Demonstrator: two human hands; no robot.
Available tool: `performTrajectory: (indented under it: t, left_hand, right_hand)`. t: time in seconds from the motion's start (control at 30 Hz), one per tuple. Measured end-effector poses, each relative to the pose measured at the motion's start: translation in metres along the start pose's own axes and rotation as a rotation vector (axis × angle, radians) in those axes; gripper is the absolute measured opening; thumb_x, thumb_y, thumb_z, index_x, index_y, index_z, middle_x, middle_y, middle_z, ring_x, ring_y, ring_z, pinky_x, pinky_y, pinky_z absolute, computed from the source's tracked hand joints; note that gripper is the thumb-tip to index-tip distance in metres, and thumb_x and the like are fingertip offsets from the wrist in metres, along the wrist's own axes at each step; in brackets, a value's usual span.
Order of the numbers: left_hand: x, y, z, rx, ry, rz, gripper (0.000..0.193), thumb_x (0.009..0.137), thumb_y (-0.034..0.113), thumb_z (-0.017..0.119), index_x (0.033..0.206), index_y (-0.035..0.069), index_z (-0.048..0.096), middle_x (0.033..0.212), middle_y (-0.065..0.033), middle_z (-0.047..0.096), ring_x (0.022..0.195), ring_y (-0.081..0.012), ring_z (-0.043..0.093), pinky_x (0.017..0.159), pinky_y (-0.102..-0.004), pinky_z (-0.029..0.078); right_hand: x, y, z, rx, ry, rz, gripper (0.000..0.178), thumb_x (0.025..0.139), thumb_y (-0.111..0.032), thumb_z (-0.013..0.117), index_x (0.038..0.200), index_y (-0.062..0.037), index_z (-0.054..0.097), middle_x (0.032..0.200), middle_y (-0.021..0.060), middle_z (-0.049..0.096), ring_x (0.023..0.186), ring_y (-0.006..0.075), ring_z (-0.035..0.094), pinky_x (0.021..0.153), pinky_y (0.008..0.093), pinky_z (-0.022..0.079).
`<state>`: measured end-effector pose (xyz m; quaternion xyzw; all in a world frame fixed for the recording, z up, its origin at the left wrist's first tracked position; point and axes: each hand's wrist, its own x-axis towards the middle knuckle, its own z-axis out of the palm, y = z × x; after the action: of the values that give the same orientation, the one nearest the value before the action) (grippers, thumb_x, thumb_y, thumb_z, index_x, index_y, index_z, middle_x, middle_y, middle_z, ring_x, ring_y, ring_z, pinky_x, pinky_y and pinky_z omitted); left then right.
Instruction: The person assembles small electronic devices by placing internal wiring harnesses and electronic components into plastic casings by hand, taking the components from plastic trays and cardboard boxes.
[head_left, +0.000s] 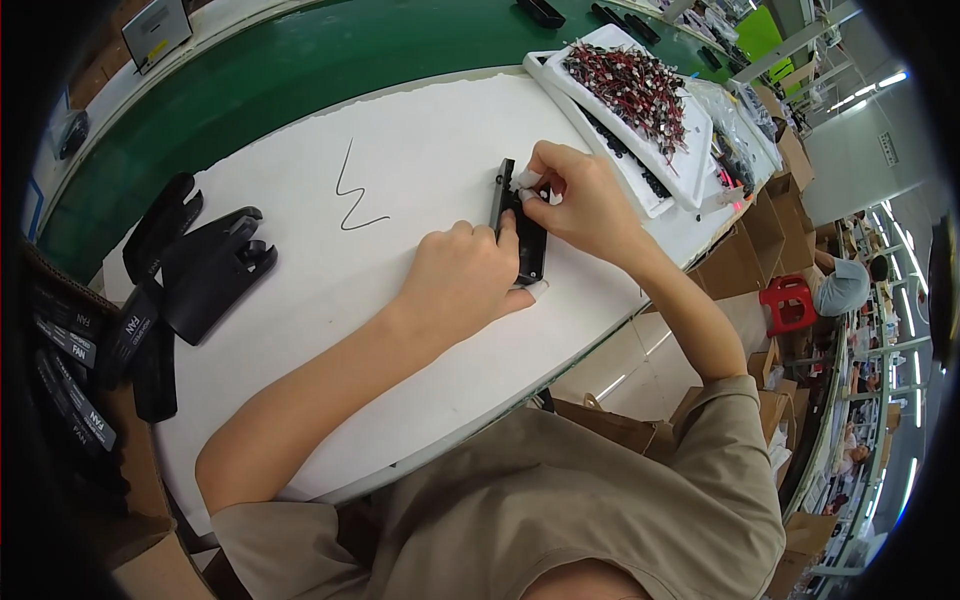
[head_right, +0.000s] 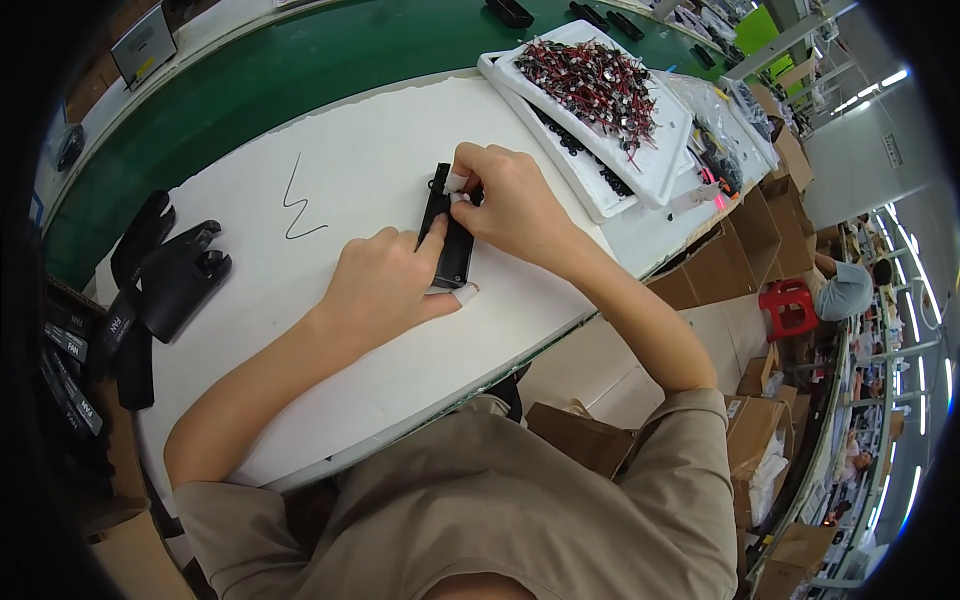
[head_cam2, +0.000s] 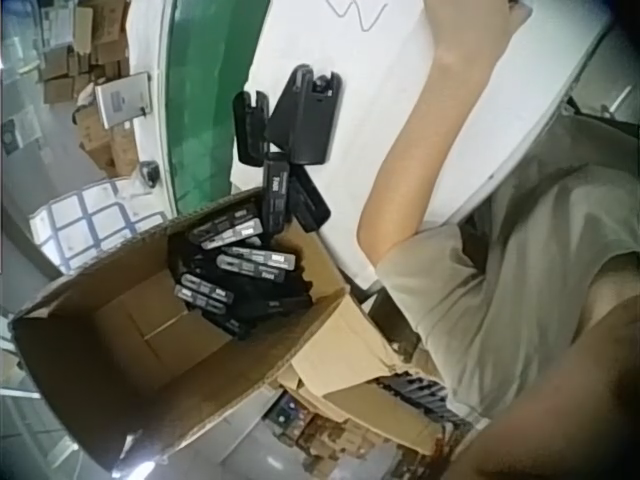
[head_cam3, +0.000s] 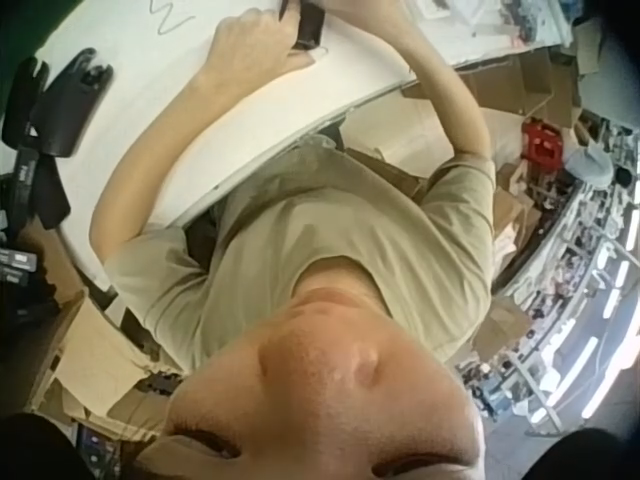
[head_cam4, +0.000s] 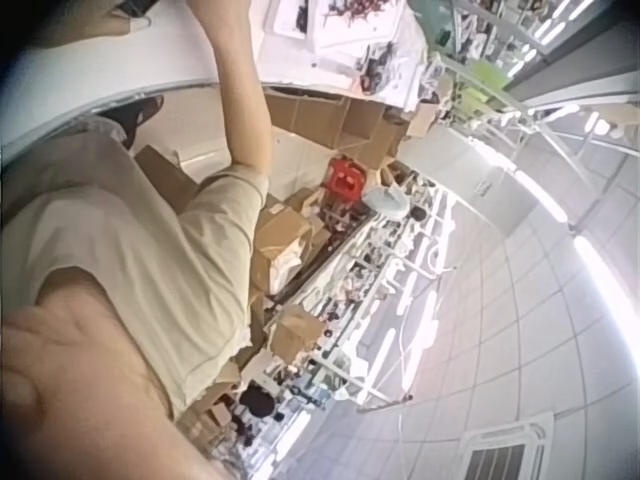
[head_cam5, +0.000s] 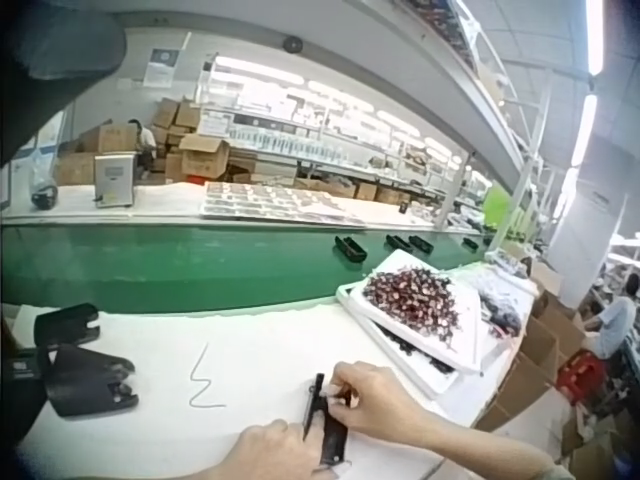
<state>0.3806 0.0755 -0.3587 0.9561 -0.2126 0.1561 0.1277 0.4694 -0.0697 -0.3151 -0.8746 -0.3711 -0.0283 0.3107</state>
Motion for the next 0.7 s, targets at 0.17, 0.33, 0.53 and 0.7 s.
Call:
performTrajectory:
  t: [0.17,0.33,0.53,0.7]
  left_hand:
    - [0.001,0.000,0.000,-0.004,0.004,0.011,0.068,0.062,0.044,0.072,0.106,-0.006,0.058,0.061,-0.0053,0.058,0.057,-0.0164,0.057,0.048,-0.0269,0.047]
    - [0.000,0.000,0.000,-0.017,0.025,0.016,0.068,0.062,0.044,0.073,0.105,-0.006,0.058,0.061,-0.0056,0.058,0.057,-0.0164,0.057,0.048,-0.0267,0.047]
    - [0.000,0.001,-0.001,-0.009,0.005,0.008,0.068,0.061,0.044,0.074,0.104,-0.007,0.058,0.060,-0.0053,0.057,0.057,-0.0166,0.057,0.047,-0.0268,0.047]
    - [0.002,0.001,-0.002,-0.021,0.002,-0.009,0.069,0.060,0.044,0.074,0.105,-0.007,0.058,0.062,-0.0052,0.058,0.058,-0.0160,0.057,0.047,-0.0267,0.046]
  right_hand:
    - [-0.005,0.004,0.003,-0.043,0.020,-0.065,0.017,0.063,-0.001,0.063,0.075,0.0008,0.050,0.065,0.0099,0.053,0.058,0.0204,0.051,0.054,0.0292,0.042]
    - [0.003,0.002,-0.002,-0.137,-0.099,-0.211,0.016,0.065,0.003,0.060,0.078,0.0003,0.051,0.068,0.0108,0.056,0.063,0.0241,0.057,0.056,0.0309,0.045]
    - [0.003,-0.001,-0.017,-0.159,-0.205,-0.211,0.026,0.068,0.005,0.055,0.092,-0.0013,0.048,0.077,0.0120,0.062,0.067,0.0269,0.059,0.060,0.0337,0.045]
    - [-0.011,0.003,-0.024,-0.022,-0.222,-0.146,0.038,0.068,0.006,0.051,0.105,-0.0024,0.042,0.090,0.0092,0.065,0.078,0.0256,0.056,0.065,0.0334,0.044]
